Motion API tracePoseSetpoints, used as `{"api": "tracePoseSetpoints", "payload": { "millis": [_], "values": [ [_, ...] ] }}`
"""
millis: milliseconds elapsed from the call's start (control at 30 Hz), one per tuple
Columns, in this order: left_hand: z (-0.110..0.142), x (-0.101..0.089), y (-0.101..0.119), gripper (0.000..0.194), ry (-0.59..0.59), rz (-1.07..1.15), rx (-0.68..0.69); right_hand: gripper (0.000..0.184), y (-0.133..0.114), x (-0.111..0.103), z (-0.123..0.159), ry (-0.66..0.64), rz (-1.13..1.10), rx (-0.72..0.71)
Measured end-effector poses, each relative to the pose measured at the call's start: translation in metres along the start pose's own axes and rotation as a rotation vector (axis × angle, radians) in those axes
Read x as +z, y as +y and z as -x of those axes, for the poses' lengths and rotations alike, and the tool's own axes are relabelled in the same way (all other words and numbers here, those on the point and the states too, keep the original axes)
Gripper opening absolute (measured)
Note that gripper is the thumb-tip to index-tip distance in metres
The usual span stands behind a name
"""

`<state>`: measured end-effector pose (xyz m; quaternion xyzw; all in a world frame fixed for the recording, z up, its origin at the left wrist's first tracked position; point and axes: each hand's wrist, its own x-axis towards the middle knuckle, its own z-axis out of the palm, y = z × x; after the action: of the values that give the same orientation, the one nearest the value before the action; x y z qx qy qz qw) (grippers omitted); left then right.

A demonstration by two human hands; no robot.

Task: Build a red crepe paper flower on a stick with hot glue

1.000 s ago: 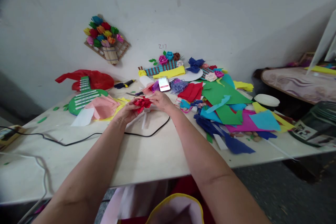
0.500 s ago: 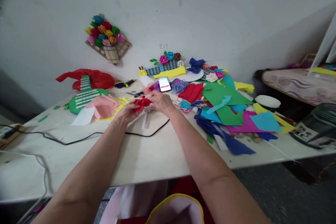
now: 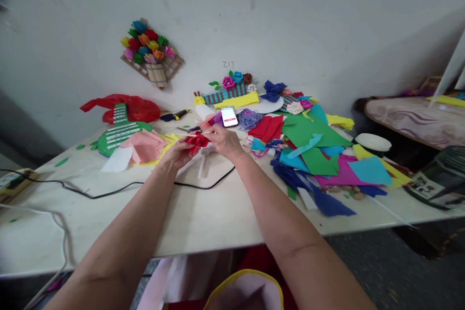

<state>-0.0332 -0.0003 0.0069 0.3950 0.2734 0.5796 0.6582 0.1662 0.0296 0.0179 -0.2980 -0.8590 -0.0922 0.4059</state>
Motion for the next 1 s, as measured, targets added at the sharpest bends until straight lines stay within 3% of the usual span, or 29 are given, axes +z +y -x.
{"api": "tracePoseSetpoints", "payload": {
  "millis": [300,600,800,1000],
  "values": [
    [-0.001,-0.003,-0.002,0.047,-0.011,-0.012,0.042,0.034,-0.006,-0.01,-0.002,-0.045,0.147,-0.006],
    [0.0,0.0,-0.001,0.048,-0.016,-0.002,0.044,0.033,-0.004,-0.004,-0.003,-0.044,0.017,-0.018],
    [0.002,0.003,0.0,0.048,-0.038,-0.005,0.075,0.033,-0.008,-0.011,-0.002,-0.072,0.118,0.03],
    [0.0,-0.003,0.0,0.056,-0.04,-0.031,0.091,0.039,-0.005,-0.016,-0.003,-0.093,0.175,-0.021]
  ]
}}
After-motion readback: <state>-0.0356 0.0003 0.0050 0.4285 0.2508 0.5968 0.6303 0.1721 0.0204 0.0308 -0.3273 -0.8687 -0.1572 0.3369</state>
